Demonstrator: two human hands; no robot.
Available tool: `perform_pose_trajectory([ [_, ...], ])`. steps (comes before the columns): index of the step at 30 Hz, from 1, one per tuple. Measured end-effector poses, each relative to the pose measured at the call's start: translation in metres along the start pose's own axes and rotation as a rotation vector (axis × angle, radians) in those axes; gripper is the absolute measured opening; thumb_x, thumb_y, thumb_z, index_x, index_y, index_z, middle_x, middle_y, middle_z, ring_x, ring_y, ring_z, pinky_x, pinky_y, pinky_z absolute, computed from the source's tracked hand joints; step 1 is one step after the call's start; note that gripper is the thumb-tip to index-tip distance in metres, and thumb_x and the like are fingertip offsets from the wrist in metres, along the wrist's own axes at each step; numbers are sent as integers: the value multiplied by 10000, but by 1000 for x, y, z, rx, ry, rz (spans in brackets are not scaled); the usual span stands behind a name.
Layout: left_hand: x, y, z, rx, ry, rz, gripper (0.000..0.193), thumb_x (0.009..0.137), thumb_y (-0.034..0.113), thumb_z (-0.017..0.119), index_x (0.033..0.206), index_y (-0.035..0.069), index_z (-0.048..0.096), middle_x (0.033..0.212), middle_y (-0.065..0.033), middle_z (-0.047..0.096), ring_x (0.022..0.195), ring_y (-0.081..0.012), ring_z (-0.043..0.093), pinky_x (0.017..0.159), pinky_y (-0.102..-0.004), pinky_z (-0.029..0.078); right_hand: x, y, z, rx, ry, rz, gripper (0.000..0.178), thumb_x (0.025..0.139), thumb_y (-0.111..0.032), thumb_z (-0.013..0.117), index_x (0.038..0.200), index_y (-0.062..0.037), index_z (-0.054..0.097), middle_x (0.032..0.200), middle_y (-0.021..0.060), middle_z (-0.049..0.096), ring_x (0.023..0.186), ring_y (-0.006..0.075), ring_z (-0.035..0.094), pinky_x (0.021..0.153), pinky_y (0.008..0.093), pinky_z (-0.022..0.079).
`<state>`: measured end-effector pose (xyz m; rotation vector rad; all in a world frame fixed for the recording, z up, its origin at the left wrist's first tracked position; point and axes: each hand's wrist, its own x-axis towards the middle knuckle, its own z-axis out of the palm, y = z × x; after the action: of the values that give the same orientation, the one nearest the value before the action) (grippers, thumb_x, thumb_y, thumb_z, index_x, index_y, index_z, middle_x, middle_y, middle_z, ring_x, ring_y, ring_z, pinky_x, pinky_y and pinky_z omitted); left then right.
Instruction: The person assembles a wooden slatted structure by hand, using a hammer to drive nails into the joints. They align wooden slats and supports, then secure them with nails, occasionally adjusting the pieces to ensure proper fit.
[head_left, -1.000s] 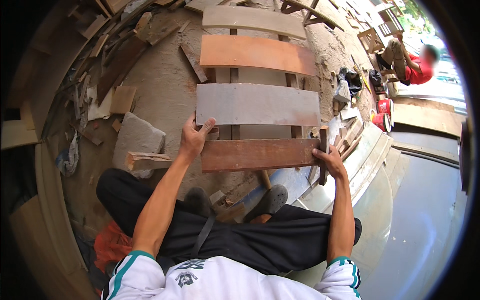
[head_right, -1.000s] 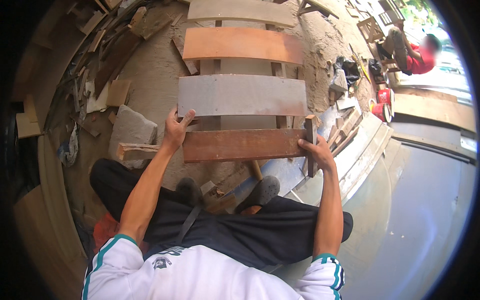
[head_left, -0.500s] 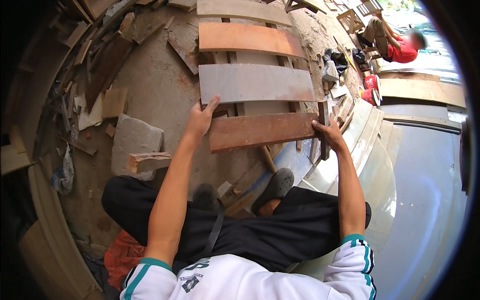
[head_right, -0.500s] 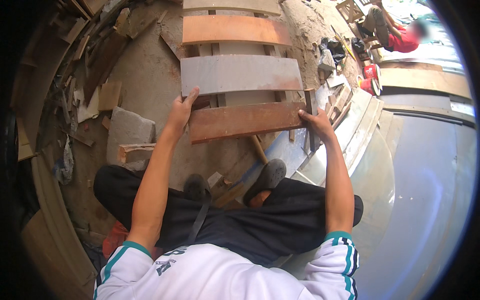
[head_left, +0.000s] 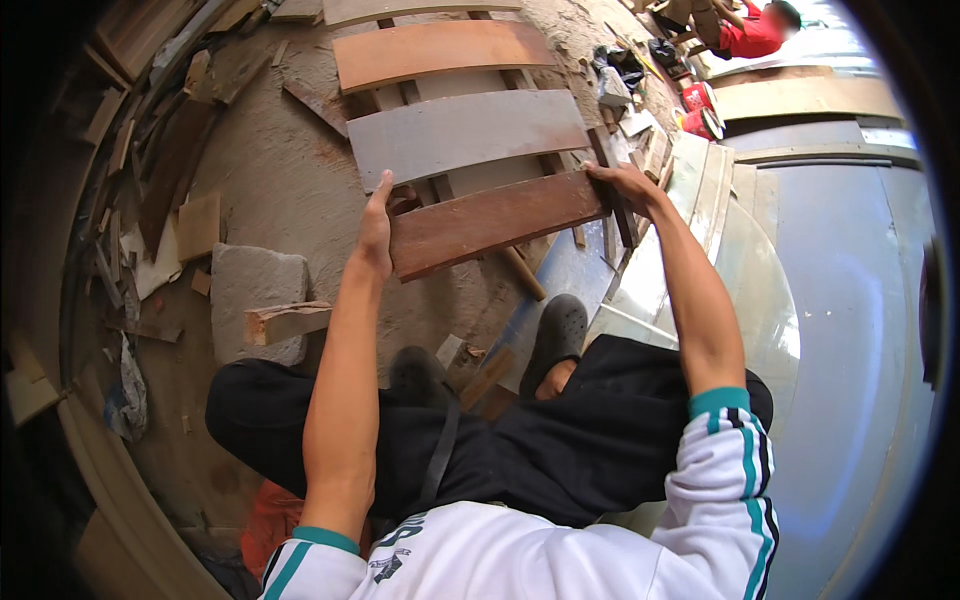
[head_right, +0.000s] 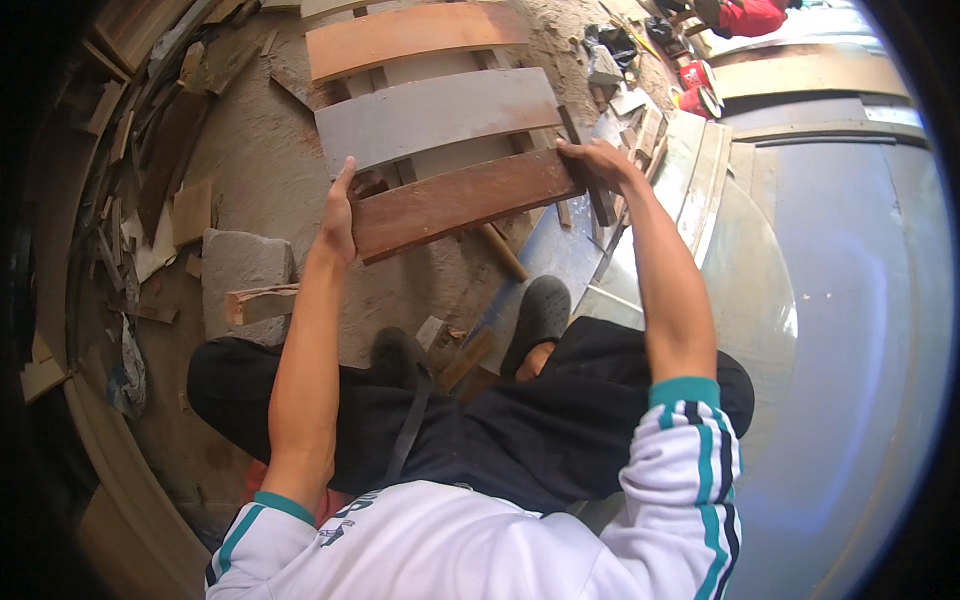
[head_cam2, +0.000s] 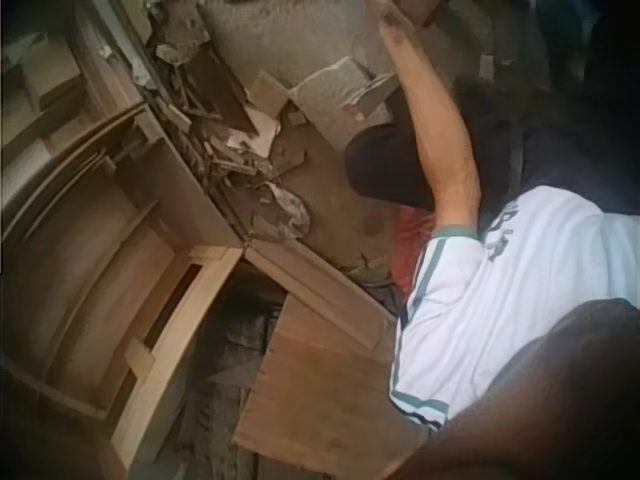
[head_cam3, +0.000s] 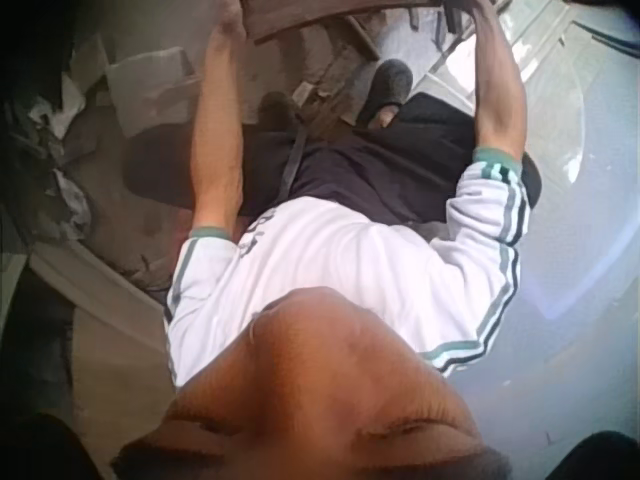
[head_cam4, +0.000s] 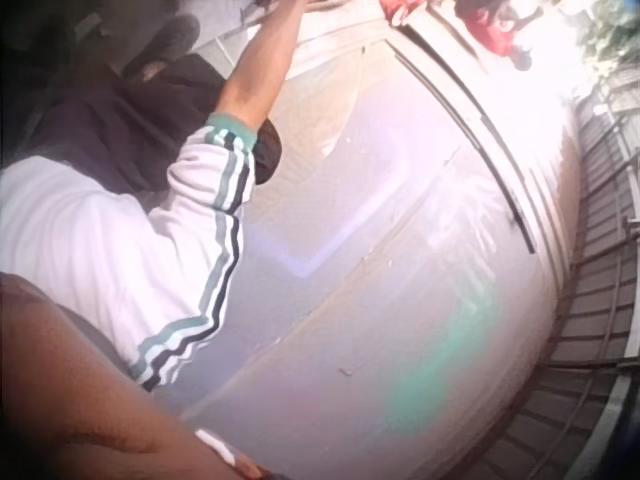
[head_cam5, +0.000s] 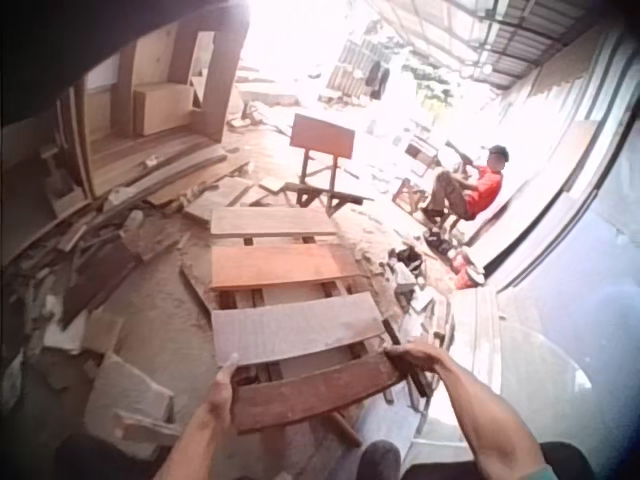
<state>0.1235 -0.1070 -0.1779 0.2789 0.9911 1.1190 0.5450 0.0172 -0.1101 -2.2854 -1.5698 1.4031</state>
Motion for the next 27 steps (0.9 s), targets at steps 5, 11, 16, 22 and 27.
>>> perform_pose_trajectory([
  [5, 12, 14, -6, 104, 40, 61, 486, 967, 558, 513, 1037, 89, 619, 1027, -74, 610, 986, -208, 565, 907, -357, 441, -28, -40, 23, 448, -241, -101, 454, 891, -374, 724, 1162, -31, 601, 975, 81, 646, 890, 185, 627, 792, 368, 525],
  [11, -1, 48, -11, 196, 57, 1, 493, 982, 509, 523, 1073, 40, 644, 1114, -121, 633, 1004, -214, 600, 908, -331, 472, -35, -29, 27, 400, -237, -72, 468, 849, -347, 778, 1144, -25, 611, 937, 63, 645, 833, 186, 623, 731, 358, 529],
  [16, -9, 50, -44, 319, 63, -4, 531, 983, 502, 527, 1159, 15, 645, 1161, -128, 630, 1075, -213, 593, 947, -325, 464, -58, -42, 57, 303, -144, -118, 376, 795, -343, 827, 970, -39, 689, 894, 53, 671, 785, 167, 606, 685, 331, 480],
  [22, -27, 68, -64, 529, 150, 93, 532, 985, 505, 527, 1159, 22, 670, 1197, -97, 629, 1108, -172, 567, 990, -303, 427, -82, -35, 82, 293, -149, -159, 367, 814, -344, 817, 946, -25, 691, 834, 28, 666, 726, 124, 599, 663, 289, 474],
  [27, -45, 88, -75, 514, 202, -27, 525, 980, 510, 540, 1150, 33, 681, 1187, -59, 638, 1086, -161, 582, 985, -296, 428, -108, -39, 119, 479, -131, -191, 302, 841, -288, 789, 952, -20, 707, 831, 23, 677, 714, 116, 598, 636, 296, 483],
])
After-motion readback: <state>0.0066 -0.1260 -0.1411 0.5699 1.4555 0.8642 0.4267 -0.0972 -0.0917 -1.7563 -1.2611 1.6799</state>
